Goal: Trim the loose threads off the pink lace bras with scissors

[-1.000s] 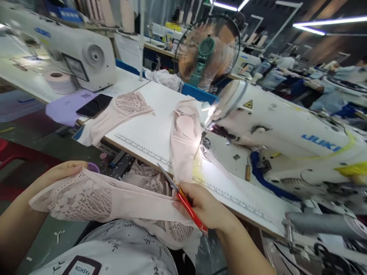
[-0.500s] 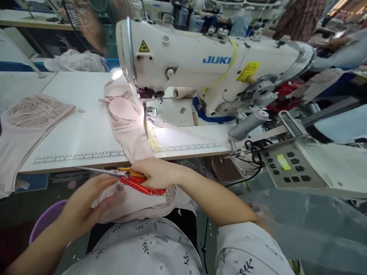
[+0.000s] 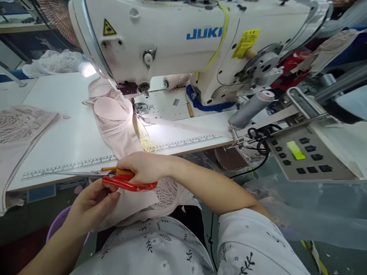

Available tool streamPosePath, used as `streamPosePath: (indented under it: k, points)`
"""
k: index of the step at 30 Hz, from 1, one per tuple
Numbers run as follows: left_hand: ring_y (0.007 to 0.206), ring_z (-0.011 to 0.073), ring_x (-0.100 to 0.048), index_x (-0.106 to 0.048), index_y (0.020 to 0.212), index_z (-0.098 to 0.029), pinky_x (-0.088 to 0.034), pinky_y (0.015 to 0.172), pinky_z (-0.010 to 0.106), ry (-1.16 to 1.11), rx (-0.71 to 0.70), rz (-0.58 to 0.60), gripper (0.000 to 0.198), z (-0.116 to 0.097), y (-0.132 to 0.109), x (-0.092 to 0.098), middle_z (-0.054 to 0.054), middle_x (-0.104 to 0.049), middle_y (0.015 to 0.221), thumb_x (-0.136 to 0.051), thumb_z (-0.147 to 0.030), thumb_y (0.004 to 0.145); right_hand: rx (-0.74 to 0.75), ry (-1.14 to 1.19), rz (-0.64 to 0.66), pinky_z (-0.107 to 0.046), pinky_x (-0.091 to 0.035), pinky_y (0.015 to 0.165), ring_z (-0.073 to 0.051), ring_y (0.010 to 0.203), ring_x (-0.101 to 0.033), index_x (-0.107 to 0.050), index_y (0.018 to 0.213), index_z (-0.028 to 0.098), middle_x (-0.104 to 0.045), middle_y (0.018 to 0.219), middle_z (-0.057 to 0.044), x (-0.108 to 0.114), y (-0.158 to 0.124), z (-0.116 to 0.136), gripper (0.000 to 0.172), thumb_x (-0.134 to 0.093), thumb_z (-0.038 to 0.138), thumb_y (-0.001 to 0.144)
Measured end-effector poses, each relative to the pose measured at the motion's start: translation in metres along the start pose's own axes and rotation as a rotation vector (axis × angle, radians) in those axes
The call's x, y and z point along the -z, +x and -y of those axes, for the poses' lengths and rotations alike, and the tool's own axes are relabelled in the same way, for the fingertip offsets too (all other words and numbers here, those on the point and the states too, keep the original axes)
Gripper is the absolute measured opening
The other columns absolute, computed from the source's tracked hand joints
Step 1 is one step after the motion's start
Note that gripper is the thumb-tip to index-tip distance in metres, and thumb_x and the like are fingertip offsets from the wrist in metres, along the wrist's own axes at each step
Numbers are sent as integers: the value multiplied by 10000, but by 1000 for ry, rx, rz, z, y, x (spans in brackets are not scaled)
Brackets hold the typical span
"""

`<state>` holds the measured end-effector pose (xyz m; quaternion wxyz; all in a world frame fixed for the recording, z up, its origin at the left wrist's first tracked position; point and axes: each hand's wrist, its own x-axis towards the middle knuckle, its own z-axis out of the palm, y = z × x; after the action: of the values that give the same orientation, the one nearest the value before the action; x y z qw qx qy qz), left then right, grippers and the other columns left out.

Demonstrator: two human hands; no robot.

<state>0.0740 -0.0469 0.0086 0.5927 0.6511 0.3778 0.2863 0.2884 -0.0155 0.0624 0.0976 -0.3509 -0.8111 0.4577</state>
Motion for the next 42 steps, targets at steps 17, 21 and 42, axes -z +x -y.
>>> streamPosePath:
  k: [17,21,42]
  points:
    - [681,129,-514,-640,720,-169,-426,633,216,-335,260,-107,187,-10,17,-1,15,-600,718,-764,-308,698,142,-233,-18,-219,-302,508,-99,551,-392,-302,673,211,-449,651,37,23,6,3,274,-537,193,811]
    - [650,99,-514,-625,676,-155,-430,623,176,-403,265,-174,219,-14,19,-5,-6,-593,672,-793,-295,667,141,-292,-82,-232,-286,488,-112,534,-409,-352,733,204,-511,678,11,25,6,1,196,-495,272,848]
    - [742,211,-653,-720,780,-163,-524,700,302,-454,278,-227,248,-11,24,-9,59,-715,730,-830,-300,604,166,-298,-61,-234,-307,481,-112,535,-431,-342,721,208,-501,671,16,21,14,3,208,-539,202,787]
